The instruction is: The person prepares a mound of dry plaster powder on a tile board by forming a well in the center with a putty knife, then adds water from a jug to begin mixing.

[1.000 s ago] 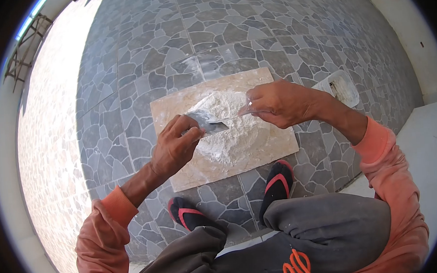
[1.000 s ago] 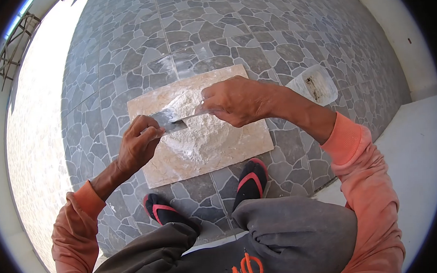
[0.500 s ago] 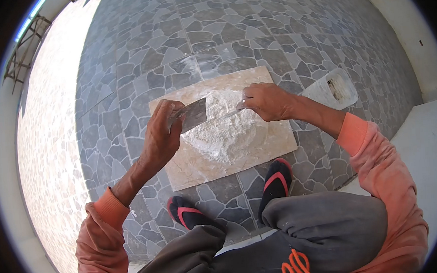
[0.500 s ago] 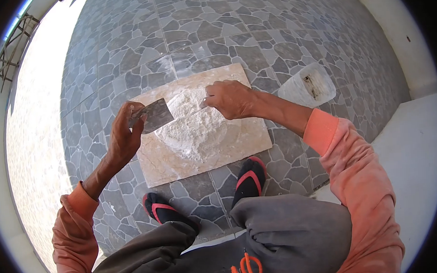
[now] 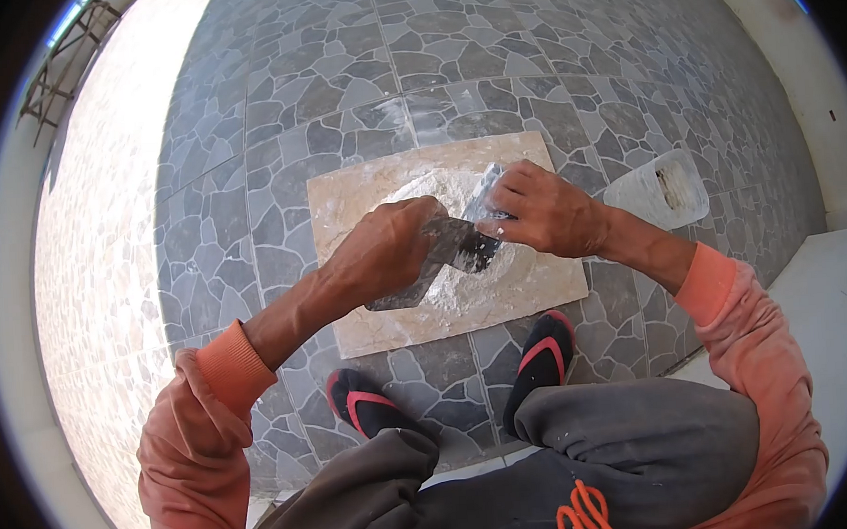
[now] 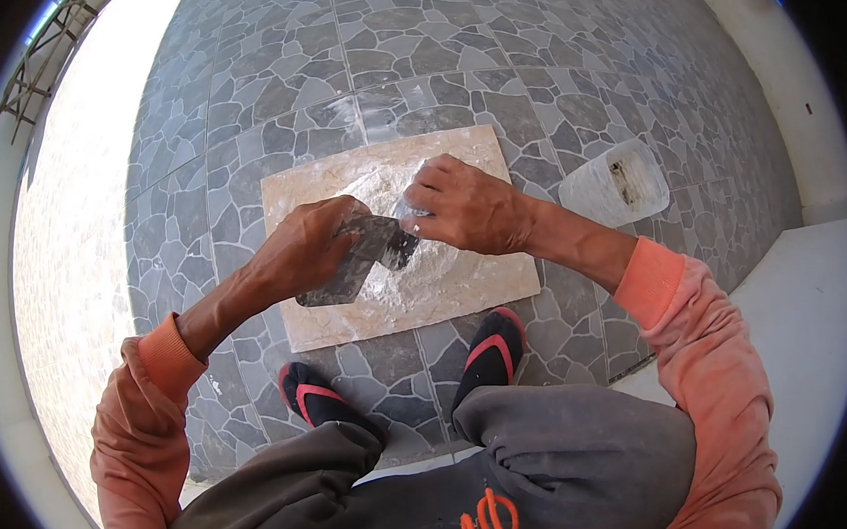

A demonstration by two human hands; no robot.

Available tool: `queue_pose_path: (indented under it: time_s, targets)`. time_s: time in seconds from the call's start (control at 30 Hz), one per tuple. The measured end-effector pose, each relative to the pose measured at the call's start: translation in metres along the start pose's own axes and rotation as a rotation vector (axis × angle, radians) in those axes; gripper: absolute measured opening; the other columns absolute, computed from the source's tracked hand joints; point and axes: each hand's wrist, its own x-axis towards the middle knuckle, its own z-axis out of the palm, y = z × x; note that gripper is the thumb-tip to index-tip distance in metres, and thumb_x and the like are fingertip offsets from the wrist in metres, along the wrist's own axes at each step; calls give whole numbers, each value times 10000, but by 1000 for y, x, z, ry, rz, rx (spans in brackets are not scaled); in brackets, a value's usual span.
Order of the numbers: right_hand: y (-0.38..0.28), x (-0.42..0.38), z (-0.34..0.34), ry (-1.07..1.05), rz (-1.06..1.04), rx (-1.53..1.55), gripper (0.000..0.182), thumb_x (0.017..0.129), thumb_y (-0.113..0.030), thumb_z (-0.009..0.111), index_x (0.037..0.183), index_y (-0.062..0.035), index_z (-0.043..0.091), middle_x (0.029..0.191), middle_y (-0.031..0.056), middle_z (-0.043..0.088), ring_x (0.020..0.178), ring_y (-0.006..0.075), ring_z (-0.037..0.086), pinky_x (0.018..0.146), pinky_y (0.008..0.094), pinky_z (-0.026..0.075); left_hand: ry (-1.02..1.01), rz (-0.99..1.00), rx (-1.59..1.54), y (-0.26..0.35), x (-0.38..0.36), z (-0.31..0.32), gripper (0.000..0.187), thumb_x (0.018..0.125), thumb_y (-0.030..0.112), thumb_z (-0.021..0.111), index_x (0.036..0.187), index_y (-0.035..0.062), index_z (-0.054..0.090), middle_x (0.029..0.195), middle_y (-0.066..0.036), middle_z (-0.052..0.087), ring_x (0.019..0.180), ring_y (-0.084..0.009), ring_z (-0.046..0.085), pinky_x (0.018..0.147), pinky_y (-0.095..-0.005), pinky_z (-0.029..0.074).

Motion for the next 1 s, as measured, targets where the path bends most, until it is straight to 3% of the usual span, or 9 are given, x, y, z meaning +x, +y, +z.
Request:
queue_pose_path:
  time_s: [0.33,0.53,0.63,0.73,0.87,0.9,1.0]
  targets:
    - [0,-11,-3,-60,36,-41,166,798,-113,637,953,-91,691,957,63,606,972,229,580,890,383,461,-7,-51,77,2,30,28,229,817,-3,571,1039,-58,571,928,-299,646,888,-459,635,798,-502,500]
    - [-2,-5,0,40,89,12,161,783,-76,655,939,-87,693,949,71,600,960,233,584,855,385,471,23,-60,84,-8,43,33,194,821,10,570,1009,-38,583,893,-292,652,865,-462,636,758,-507,500]
    - [5,-1,-1,-63,65,-2,168,773,-47,665,933,-86,697,939,77,595,948,237,588,830,381,476,39,-52,91,-11,50,33,190,828,10,573,1012,-30,602,890,-274,664,850,-445,649,746,-491,509]
    - [17,-12,-8,-285,163,151,169,754,-18,654,907,-76,699,951,84,593,960,249,588,814,386,479,77,-63,118,-19,48,21,221,835,16,614,1052,-28,622,921,-249,680,841,-399,672,758,-451,525]
    - [36,-25,-38,-544,574,327,157,808,-53,574,906,-13,690,885,167,623,866,335,625,758,440,489,106,69,177,-31,28,7,185,840,11,651,1023,-2,632,948,-178,684,845,-350,676,759,-422,538]
    - [41,-27,-48,-493,542,345,185,833,-74,552,936,10,680,812,207,622,767,370,624,720,451,487,109,121,200,-32,23,7,177,841,11,658,1017,9,636,953,-159,683,847,-334,677,757,-416,542]
    - [39,-13,-72,-407,683,426,183,828,-76,558,927,28,672,787,212,623,721,374,613,692,446,479,121,275,252,-29,4,7,147,845,18,664,989,43,647,950,-112,671,863,-289,670,764,-398,547]
